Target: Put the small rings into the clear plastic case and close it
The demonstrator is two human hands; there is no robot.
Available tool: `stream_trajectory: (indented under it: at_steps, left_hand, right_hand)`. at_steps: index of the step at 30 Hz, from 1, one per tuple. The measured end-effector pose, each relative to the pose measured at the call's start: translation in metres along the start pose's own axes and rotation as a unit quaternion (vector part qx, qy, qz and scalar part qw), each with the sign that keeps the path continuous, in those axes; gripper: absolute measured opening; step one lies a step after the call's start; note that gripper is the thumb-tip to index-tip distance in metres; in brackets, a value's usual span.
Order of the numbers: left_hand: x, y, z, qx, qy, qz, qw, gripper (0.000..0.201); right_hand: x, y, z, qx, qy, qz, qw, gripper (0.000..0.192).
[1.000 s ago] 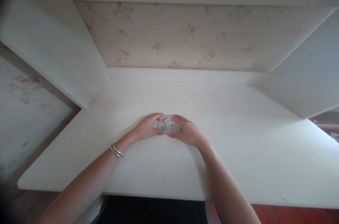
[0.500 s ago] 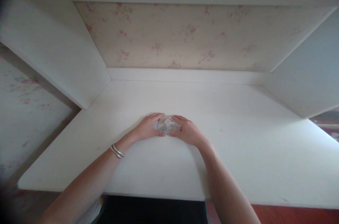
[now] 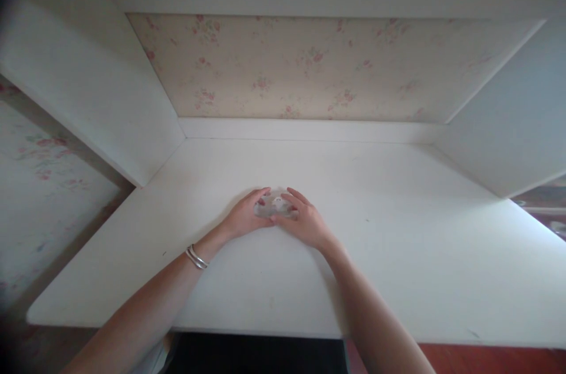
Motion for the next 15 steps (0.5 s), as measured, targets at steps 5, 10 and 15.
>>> stream_trajectory:
  at_steps: [5,10,15]
  left_hand:
    - [-0.002,0.005,-0.004,-0.006,0.036,-0.004,0.999,0.081]
    - [-0.004,0.008,-0.002,0.007,0.029,-0.002,1.0,0.092]
    - [-0.005,0.007,0.003,0.051,-0.001,0.006,0.999,0.068]
  right_hand:
    - [0.003,0.012,0.008,0.139,0.039,0.055,0.988,0.048]
    - [0.01,0.036,-0.019,0.273,0.086,0.105,0.952,0.045]
    - [-0.01,0.109,-0.124,0.159,0.352,0.159,0.909,0.046]
Point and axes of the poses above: each hand's wrist, its own x-axis towards the middle knuckle, its own z-axis out of the palm, y = z × x, the point moved 9 cm from there along x, towards the middle knuckle, and after that the axes turned 4 degrees about z, right-handed, at the moved point
